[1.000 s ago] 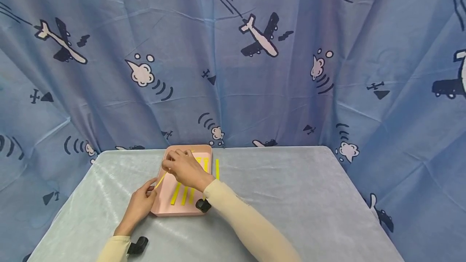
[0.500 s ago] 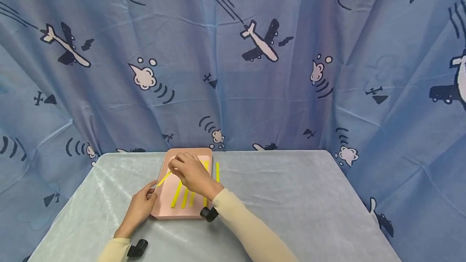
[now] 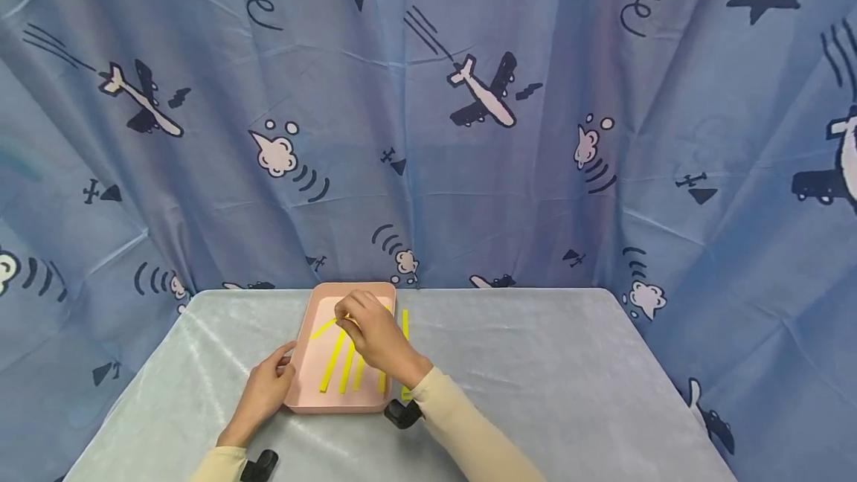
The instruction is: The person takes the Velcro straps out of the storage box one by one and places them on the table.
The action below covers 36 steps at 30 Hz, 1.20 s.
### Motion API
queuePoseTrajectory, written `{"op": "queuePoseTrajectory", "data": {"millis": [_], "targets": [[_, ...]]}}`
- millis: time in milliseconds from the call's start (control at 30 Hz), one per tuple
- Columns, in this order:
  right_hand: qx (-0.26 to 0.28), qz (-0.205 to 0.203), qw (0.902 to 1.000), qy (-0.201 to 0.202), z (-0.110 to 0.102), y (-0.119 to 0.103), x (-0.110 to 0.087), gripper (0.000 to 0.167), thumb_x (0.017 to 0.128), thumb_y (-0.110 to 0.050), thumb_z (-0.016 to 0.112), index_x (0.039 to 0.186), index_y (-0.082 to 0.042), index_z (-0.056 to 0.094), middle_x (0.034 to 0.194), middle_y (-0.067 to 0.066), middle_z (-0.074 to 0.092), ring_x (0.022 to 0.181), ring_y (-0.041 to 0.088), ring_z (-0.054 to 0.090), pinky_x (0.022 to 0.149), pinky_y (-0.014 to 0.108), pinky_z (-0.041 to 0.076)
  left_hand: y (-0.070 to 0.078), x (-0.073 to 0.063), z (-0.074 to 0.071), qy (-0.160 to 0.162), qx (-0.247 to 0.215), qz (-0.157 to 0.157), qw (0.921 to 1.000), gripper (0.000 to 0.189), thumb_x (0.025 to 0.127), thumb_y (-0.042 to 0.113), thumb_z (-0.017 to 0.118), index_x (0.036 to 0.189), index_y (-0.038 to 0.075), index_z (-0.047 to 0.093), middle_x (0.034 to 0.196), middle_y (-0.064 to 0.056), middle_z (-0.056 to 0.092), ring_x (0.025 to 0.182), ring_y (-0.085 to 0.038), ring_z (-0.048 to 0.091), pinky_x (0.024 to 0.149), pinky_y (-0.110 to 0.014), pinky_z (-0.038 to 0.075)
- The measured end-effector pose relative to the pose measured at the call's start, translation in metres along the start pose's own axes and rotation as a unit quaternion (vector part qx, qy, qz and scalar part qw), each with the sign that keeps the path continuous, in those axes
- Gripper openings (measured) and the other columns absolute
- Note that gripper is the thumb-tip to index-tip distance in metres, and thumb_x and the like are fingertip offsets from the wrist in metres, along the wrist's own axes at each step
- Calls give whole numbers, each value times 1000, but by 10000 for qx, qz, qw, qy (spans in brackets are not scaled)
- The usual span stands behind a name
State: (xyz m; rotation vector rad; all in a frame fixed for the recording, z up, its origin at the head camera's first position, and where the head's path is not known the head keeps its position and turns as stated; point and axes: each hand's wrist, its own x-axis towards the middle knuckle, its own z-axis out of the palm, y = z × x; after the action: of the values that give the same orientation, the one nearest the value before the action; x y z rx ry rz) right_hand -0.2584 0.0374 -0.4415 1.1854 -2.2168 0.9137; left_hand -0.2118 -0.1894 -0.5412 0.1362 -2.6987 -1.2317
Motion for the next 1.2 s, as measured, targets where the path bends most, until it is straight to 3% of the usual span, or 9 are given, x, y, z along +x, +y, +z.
{"op": "queuePoseTrajectory", "data": {"millis": [200, 367, 500, 733, 967, 1200], "targets": [[274, 234, 9986, 389, -9, 7, -5, 16, 89, -2, 68, 93, -11, 55, 89, 0, 56, 84, 11, 55, 74, 28, 51, 0, 2, -1, 128, -77, -20, 9999, 46, 95, 8, 49, 141, 5, 53, 116, -24, 68, 101, -33, 69, 83, -49, 54], [587, 878, 9931, 502, -16, 13, -11, 13, 91, -5, 66, 93, -11, 56, 85, -1, 58, 76, 8, 52, 65, 20, 43, 1, 4, -4, 101, -15, -53, 9999, 47, 95, 8, 48, 141, 5, 52, 117, -24, 68, 101, -32, 69, 83, -48, 54], [956, 1462, 9834, 497, -22, 15, -19, 8, 94, -9, 65, 96, -11, 57, 86, 0, 59, 76, 7, 52, 64, 19, 44, 1, 4, -3, 97, -25, -64, 9999, 47, 95, 7, 48, 141, 5, 52, 116, -24, 68, 101, -33, 69, 83, -48, 54], [1682, 2264, 9573, 627, -34, 13, -28, 6, 95, -12, 63, 100, -11, 59, 89, 4, 61, 79, 14, 55, 67, 21, 42, 1, 3, 0, -1, -81, -111, 9999, 47, 95, 10, 48, 142, 6, 52, 118, -24, 68, 103, -33, 68, 85, -48, 54], [2762, 2953, 9110, 813, -43, 16, -35, 16, 96, -12, 63, 106, -2, 56, 99, 11, 57, 88, 14, 56, 77, 20, 48, -1, 1, -3, -5, -43, -75, 10000, 47, 95, 9, 47, 142, 5, 51, 118, -25, 67, 102, -33, 68, 83, -49, 54], [3263, 3286, 8809, 977, -49, 22, -46, 18, 97, -12, 61, 108, 0, 52, 91, 8, 54, 78, 12, 51, 68, 23, 43, 1, 2, -1, -95, -21, -122, 9999, 48, 95, 10, 46, 142, 5, 51, 119, -24, 67, 103, -32, 68, 85, -49, 53]]}}
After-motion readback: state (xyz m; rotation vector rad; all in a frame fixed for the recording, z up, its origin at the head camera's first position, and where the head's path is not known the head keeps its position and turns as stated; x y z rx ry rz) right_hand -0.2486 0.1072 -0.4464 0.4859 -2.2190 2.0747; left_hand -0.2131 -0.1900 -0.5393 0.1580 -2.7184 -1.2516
